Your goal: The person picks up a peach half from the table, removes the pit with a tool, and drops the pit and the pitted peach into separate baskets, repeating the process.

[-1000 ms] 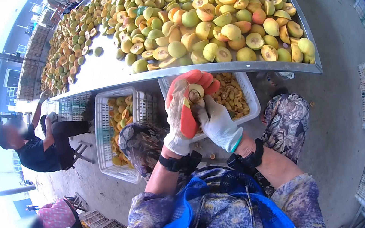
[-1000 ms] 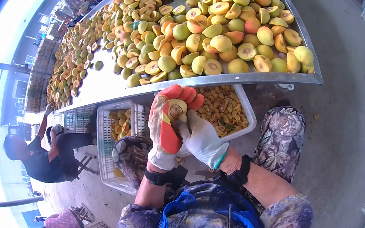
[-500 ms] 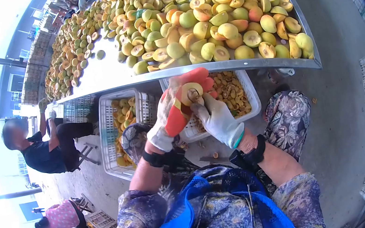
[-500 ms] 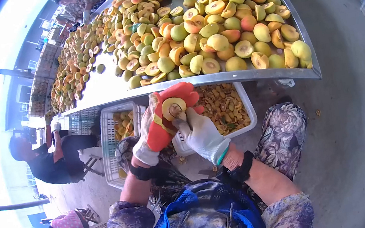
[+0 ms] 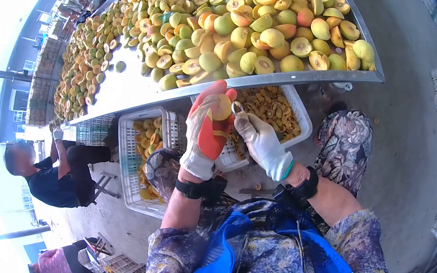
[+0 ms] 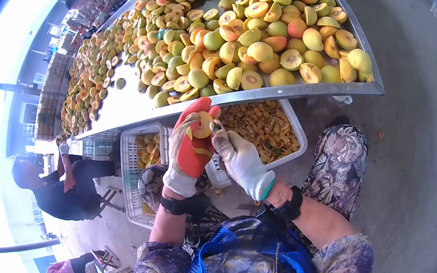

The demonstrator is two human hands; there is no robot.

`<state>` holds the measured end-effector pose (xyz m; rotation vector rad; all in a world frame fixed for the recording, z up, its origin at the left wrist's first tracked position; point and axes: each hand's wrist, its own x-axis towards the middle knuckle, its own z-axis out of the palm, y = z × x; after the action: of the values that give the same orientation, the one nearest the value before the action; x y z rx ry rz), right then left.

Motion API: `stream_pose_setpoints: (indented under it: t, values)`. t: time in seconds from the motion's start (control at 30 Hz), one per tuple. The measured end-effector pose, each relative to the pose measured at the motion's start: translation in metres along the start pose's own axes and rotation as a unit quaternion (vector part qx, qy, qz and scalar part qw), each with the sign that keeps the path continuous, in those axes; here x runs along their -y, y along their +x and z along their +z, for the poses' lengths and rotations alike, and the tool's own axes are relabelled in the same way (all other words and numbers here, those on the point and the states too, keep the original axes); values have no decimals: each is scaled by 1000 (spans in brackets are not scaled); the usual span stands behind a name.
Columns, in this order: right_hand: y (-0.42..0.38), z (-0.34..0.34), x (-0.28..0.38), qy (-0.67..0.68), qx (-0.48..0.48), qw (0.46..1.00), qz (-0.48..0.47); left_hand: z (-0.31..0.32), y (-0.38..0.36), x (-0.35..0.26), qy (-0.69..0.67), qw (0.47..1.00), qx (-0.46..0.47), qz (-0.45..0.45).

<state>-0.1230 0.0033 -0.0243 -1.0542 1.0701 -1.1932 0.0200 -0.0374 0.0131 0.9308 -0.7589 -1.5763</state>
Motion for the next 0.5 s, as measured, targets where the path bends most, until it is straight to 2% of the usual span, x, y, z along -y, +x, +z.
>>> stream_pose_setpoints:
  t: [0.17,0.27,0.4,0.5]
  values:
    - [-3,-3,10,-39,2,999,-14,0,2,8,-100,995,-14,9]
    - [-2,-1,10,-64,7,998,-2,18,-7,5,-129,991,16,19]
    - [-1,0,2,-52,19,998,27,27,-10,11,-100,994,23,41]
    - [-5,-2,8,-73,38,996,28,19,-11,4,-156,986,66,-4]
